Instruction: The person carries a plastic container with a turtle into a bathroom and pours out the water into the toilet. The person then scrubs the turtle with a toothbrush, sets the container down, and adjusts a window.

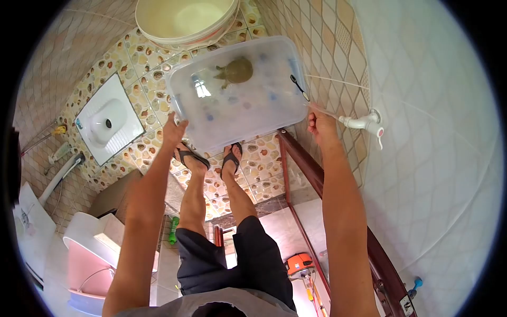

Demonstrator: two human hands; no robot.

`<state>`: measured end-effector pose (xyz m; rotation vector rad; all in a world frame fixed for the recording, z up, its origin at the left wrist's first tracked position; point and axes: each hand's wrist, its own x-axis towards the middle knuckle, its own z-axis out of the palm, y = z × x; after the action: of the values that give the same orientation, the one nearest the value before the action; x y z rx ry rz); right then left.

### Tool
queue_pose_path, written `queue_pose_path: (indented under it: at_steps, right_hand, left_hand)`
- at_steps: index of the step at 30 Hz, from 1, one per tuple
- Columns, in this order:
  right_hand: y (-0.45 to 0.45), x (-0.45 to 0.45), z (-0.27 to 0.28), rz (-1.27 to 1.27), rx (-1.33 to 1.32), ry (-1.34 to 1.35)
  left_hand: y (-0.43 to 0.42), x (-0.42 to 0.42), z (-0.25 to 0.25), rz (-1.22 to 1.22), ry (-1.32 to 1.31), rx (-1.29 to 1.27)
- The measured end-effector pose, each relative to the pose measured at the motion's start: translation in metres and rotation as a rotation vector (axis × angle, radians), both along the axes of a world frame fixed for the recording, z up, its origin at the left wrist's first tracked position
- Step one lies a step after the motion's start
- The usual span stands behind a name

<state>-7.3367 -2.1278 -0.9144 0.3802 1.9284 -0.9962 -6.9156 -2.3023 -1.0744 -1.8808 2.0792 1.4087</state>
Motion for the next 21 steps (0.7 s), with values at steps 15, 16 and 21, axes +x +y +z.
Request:
queue_pose_path:
  at_steps: [15,16,21]
  right_hand:
    - [0.003,0.011,0.002,-0.003,-0.028,-0.052]
    - [0.003,0.012,0.001,-0.017,-0.043,-0.05]
    - [-0.006,0.018,0.011,-0.006,-0.029,-0.045]
  left_hand:
    - [0.115,0.002,0.094,-0.053,0.014,0.289]
    - [0.117,-0.001,0.109,-0.027,0.005,0.312]
    - [0.159,0.026,0.122,-0.001,0.064,0.257]
